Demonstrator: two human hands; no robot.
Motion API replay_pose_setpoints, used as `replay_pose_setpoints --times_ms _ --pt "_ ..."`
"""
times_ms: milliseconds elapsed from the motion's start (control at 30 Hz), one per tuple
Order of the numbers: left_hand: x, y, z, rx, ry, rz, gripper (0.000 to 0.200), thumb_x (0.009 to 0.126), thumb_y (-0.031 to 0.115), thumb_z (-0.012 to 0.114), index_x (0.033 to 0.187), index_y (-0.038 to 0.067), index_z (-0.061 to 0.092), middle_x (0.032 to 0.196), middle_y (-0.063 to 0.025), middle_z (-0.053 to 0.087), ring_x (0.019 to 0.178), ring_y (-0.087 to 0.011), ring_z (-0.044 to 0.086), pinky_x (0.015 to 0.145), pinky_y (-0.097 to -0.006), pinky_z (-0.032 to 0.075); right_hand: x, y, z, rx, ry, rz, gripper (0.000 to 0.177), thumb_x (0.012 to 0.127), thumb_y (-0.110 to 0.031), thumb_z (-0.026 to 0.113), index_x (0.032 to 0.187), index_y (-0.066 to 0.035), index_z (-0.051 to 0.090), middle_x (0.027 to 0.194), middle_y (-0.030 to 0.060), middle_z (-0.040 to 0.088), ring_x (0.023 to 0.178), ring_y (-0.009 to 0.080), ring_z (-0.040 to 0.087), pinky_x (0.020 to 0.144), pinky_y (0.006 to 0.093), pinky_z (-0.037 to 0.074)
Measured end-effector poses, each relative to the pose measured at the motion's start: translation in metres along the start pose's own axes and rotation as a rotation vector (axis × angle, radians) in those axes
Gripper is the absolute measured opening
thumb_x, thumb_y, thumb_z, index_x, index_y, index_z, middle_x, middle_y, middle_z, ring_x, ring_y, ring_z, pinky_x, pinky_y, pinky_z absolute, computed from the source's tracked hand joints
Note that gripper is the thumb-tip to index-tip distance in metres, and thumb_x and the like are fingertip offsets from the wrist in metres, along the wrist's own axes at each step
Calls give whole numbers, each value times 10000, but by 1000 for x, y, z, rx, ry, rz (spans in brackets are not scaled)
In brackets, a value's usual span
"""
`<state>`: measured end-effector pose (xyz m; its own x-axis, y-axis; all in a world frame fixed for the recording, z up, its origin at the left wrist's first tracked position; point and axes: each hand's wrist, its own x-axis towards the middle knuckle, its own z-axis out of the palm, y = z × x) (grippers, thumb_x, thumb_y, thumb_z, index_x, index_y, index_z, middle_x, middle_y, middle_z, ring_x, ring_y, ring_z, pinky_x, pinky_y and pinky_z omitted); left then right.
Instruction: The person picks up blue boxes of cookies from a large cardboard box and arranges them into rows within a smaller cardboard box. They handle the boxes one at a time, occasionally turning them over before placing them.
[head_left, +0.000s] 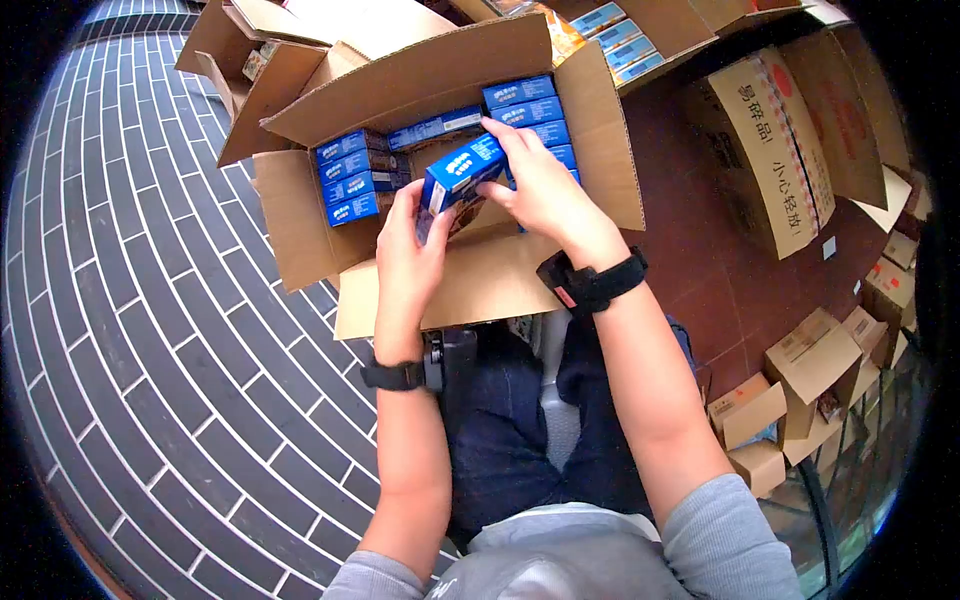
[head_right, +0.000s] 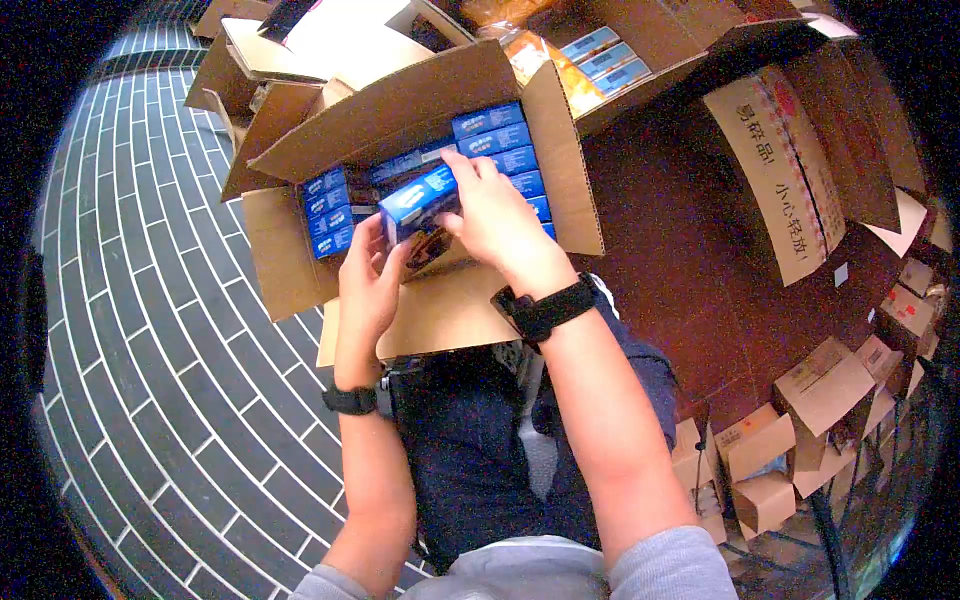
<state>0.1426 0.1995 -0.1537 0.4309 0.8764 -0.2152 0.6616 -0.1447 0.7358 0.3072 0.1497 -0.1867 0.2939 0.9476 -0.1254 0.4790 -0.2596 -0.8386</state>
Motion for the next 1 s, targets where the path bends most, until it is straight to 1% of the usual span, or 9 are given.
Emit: replay_pose_setpoints --times_ms 100,167,300,400,500,600,800,900,1000 --pt "-5 18 -11 -397 -28 -95 347 869 54 507 1197 -3 410 1079 -100 536 978 -167 521 871 -298 418 4 -6 -7 180 18 -56 621 729 -167 702 1255 -63 389 1141 163 518 1038 276 526 853 363 438" --pt "-2 27 -17 -515 33 -70 384 872 35 487 1236 -10 376 1154 -99 487 1059 -169 472 925 -291 374 7 -25 -19 472 -38 17 483 724 -157 714 1120 -56 458 1053 120 572 949 211 565 776 335 471" --pt "-4 38 -10 -697 97 -23 413 850 -17 443 1256 5 369 1201 -82 450 1100 -171 438 958 -295 345 5 -33 -20 334 30 -77 419 703 -126 726 1028 -72 468 918 86 603 880 184 582 740 307 482" --pt "2 28 -1 -368 185 75 476 778 -51 435 1237 72 409 1241 -172 410 1157 -280 413 989 -358 322 3 -34 -20 306 69 -44 388 671 -97 723 976 -56 487 892 135 617 865 280 609 761 336 479" --pt "6 32 4 -155 243 175 509 739 -53 402 1225 96 420 1258 -241 388 1195 -393 374 981 -420 329 2 -33 -20 159 136 -111 344 692 -87 692 967 -63 487 894 147 609 852 304 604 740 341 472" --pt "10 26 8 -152 241 120 452 764 -11 441 1201 106 436 1171 -214 493 1043 -396 501 882 -445 413 3 -32 -14 112 108 -98 313 708 -84 661 981 -68 508 893 152 606 836 314 600 724 341 468" --pt "13 10 -1 50 171 -105 427 765 38 447 1190 79 432 1041 -227 562 945 -403 537 810 -471 435 5 -33 8 64 8 -49 312 727 -99 656 1005 -56 522 906 155 611 825 286 608 708 335 477" --pt "13 -3 -2 116 118 -162 416 778 75 447 1193 59 426 1014 -214 580 917 -388 561 796 -474 449 6 -26 18 -135 -77 -47 354 697 -103 677 1011 -45 523 926 158 607 840 331 586 753 375 467" --pt "14 -4 -7 273 -193 -299 389 794 109 421 1175 42 461 966 -199 609 919 -365 581 794 -463 457 4 -18 24 -258 -240 -25 375 676 -104 691 1008 -33 531 935 159 604 892 348 550 802 399 444"
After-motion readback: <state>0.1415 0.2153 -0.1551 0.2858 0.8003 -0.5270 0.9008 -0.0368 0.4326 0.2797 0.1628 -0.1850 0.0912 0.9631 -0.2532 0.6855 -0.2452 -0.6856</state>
